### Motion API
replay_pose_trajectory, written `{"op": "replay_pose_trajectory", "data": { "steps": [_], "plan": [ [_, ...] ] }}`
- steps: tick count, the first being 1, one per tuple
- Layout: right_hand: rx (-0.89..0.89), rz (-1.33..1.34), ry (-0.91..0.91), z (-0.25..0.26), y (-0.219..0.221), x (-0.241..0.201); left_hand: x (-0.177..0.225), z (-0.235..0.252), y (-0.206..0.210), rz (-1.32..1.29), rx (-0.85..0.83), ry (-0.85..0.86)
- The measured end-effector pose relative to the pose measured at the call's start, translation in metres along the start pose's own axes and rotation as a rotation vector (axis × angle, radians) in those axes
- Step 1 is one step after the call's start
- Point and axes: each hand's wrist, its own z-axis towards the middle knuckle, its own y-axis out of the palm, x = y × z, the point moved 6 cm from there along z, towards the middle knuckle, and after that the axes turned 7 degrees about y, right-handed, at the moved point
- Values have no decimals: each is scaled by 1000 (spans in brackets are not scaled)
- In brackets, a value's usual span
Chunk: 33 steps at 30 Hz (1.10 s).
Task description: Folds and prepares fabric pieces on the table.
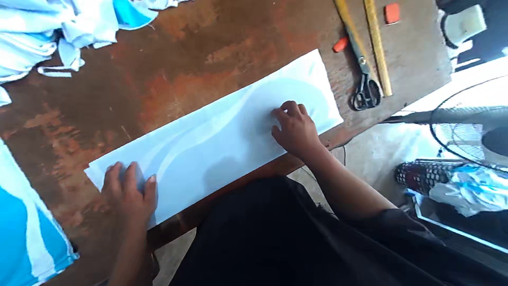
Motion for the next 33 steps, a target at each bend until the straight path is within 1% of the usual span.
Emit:
{"op": "replay_pose_trajectory", "data": {
  "steps": [3,6,12,14,16,20,23,26,28,30,31,33],
  "plan": [
    [57,-22,55,-14,0,24,1,1,-1,15,-11,8],
    [71,-6,156,-29,-5,50,0,1,0,26,-5,2],
    [-35,-50,413,-41,-22,91,4,3,-3,41,-28,-2],
    [-44,-73,433,-36,-26,91,6,2,-5,31,6,16],
    [-15,-55,381,-26,-26,81,12,0,-11,37,48,35],
    [4,23,148,-4,-19,33,25,-9,-15,70,63,85],
    [-99,-1,-32,1,-6,-10,25,-19,-15,51,24,79],
    [-172,-32,-195,-12,10,-40,18,-31,-21,62,-28,17],
    [-208,-34,-302,-26,18,-50,12,-37,-27,82,-87,-56],
    [-224,-35,-400,-36,23,-53,11,-39,-32,93,-116,-92],
    [-212,-34,-426,-38,24,-52,11,-39,-34,97,-108,-82],
    [-159,-7,-407,-38,20,-46,15,-37,-35,89,-74,-48]
  ]
}}
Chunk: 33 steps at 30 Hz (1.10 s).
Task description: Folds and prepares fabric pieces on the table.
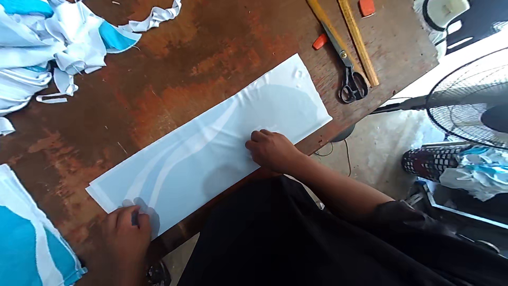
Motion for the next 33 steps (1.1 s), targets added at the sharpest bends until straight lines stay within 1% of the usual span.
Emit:
{"op": "replay_pose_trajectory", "data": {
  "steps": [2,4,5,6,7,9,10,11,12,14,16,18,19,22,28,31,33],
  "plan": [
    [99,14,81,0,-8,15,4,5,1,-25,50,32],
    [188,5,192,1,-16,34,6,12,4,-37,59,45],
    [181,-19,230,1,-18,40,7,15,5,-31,49,46],
    [114,-40,246,0,-17,41,7,18,6,-22,41,48],
    [11,-50,228,-2,-14,39,6,21,6,-14,32,45],
    [-172,-53,116,-11,-5,29,5,25,4,-3,2,29],
    [-228,-61,56,-15,-3,24,5,27,3,0,-6,21],
    [-242,-64,20,-17,-2,23,4,27,2,1,-5,15],
    [-196,-47,5,-18,-5,24,2,28,2,-2,4,16],
    [6,5,45,-13,-16,39,3,29,1,-21,30,35],
    [172,46,185,-4,-25,62,4,31,2,-35,62,58],
    [274,58,339,4,-26,89,5,33,7,-43,79,79],
    [315,42,387,8,-23,101,4,34,12,-48,85,90],
    [368,-35,439,14,-15,122,-1,35,25,-33,83,105],
    [375,-71,435,26,-21,141,-1,47,32,-53,71,76],
    [370,-67,441,28,-25,143,-1,49,33,-68,72,72],
    [350,-33,442,27,-29,133,-2,46,30,-77,96,66]
  ]
}}
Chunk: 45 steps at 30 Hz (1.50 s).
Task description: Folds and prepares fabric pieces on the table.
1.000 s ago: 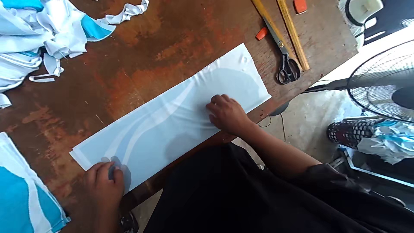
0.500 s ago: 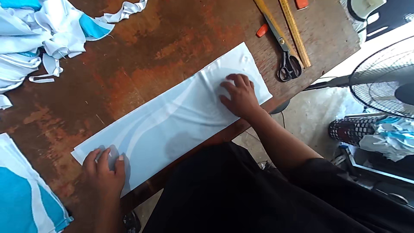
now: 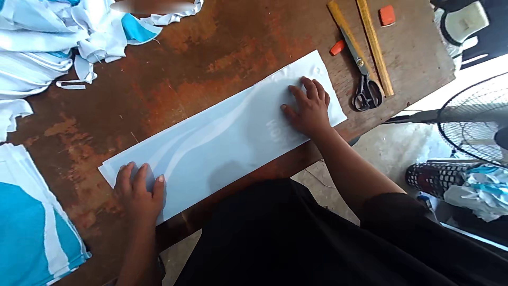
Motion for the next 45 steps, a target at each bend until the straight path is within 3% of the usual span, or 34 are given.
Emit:
{"op": "replay_pose_trajectory", "data": {
  "steps": [3,8,12,15,18,20,23,26,29,35,45],
  "plan": [
    [-14,54,-85,-11,-7,-32,1,-6,-8,-3,39,-22],
    [14,110,-382,-30,6,-108,2,-17,-16,49,40,-88],
    [-87,131,-490,-40,20,-166,-4,-26,-24,97,7,-204],
    [-73,90,-587,-36,39,-197,-6,-29,-35,133,-21,-308],
    [-127,96,-654,-38,46,-219,-1,-33,-41,103,-16,-292],
    [-162,117,-690,-42,47,-228,3,-34,-38,33,-97,-292],
    [-183,152,-687,-38,45,-226,3,-34,-33,15,-199,-352],
    [-239,177,-595,-21,26,-206,1,-33,-37,2,-141,-354],
    [-267,140,-418,-2,1,-165,5,-25,-37,-32,-58,-245],
    [-188,52,-141,19,-18,-62,4,-5,-22,-4,-126,-208],
    [-146,18,-90,47,-4,-74,-16,12,-26,45,-209,-412]
  ]
}}
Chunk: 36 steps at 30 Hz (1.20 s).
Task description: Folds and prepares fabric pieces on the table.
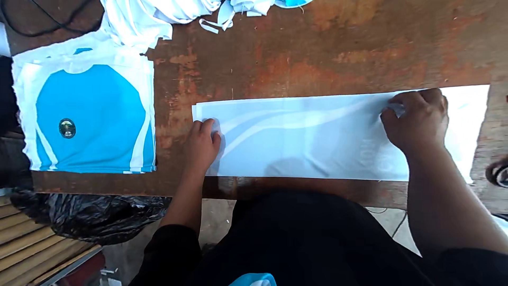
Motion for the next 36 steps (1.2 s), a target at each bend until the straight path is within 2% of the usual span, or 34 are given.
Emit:
{"op": "replay_pose_trajectory", "data": {
  "steps": [6,13,19,22,26,30,36],
  "plan": [
    [17,7,-56,1,-2,-8,-3,14,-5,0,-10,-44],
    [38,77,-76,-40,-2,1,-13,22,-12,-23,11,-35],
    [115,72,-27,-72,-1,38,4,9,-16,-34,114,107],
    [123,55,23,-77,0,59,13,3,-6,-9,74,215],
    [142,56,60,-84,0,79,12,0,-10,-27,88,220],
    [180,59,28,-114,1,96,20,-19,-18,-15,85,243],
    [315,71,87,-159,11,146,-6,-57,19,60,135,247]
  ]
}}
